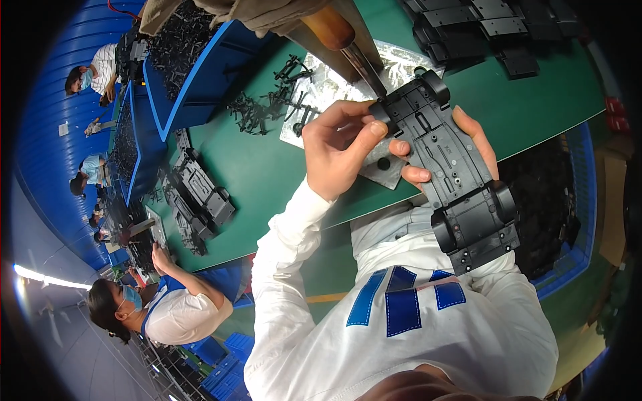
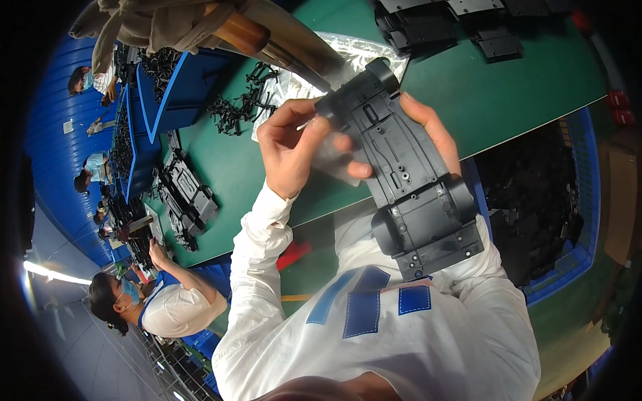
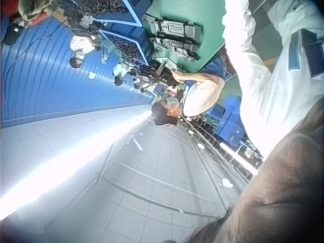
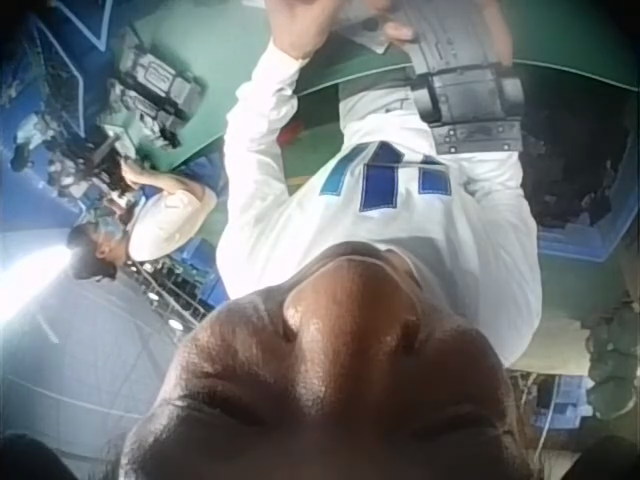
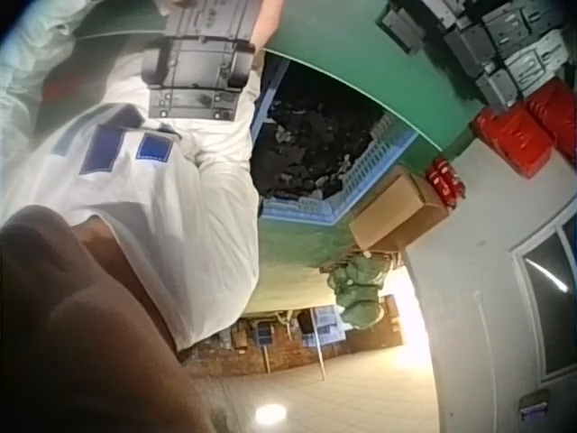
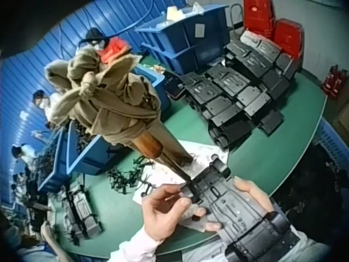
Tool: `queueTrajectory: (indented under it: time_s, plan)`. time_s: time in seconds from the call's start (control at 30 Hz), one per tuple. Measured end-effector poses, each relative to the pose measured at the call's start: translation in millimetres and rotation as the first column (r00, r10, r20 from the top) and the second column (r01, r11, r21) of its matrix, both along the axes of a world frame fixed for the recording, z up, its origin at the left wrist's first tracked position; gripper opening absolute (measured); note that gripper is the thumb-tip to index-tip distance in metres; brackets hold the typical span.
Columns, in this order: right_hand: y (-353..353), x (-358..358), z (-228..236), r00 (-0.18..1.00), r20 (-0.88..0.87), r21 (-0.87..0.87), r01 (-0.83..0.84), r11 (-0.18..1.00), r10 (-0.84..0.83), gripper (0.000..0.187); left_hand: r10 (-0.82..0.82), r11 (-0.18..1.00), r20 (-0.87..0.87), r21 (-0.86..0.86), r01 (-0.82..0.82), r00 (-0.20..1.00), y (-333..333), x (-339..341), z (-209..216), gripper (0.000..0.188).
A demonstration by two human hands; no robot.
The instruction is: Assembling components of a toy truck chassis and attaching wheels using an automated screwdriver at a factory workstation.
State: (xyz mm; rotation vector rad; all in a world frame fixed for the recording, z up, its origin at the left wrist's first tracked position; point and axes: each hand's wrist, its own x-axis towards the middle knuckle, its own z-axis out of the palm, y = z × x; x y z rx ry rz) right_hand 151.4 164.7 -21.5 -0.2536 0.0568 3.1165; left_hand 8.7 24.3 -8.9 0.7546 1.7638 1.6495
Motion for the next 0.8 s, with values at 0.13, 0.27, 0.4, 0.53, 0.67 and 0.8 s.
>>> queueTrajectory:
  time_s: [0.13,0.27,0.4,0.53,0.67,0.8]
  plan:
    - [-0.9,-0.9,1.2,1.0,0.004,-0.028,0.007,1.0,-0.007,0.063,0.007,1.0,0.018,0.004,-0.007,1.0,-0.4,-0.4,-1.8,0.03]
    - [-1.5,-0.9,2.6,0.998,0.051,-0.027,0.038,0.999,-0.037,0.061,0.009,1.0,0.015,0.005,-0.009,1.0,0.1,0.0,-0.8,0.03]
    - [-3.4,-1.0,0.9,0.994,0.073,-0.04,0.082,0.996,-0.079,0.06,0.01,1.0,-0.005,-0.014,-0.01,1.0,0.2,0.4,0.3,0.029]
    - [-2.9,-1.2,-2.4,0.995,0.067,-0.052,0.082,0.995,-0.078,0.059,0.014,1.0,-0.022,-0.027,-0.015,1.0,0.8,0.8,0.0,0.029]
    - [-2.7,-0.1,-0.2,0.995,0.074,-0.047,0.063,0.997,-0.059,0.059,0.008,1.0,-0.024,-0.019,-0.008,1.0,-0.1,-0.1,0.2,0.029]
    - [-2.2,1.1,0.3,0.996,0.076,-0.017,0.055,0.998,-0.054,0.059,0.01,1.0,-0.022,-0.004,-0.01,1.0,0.2,0.6,0.3,0.029]
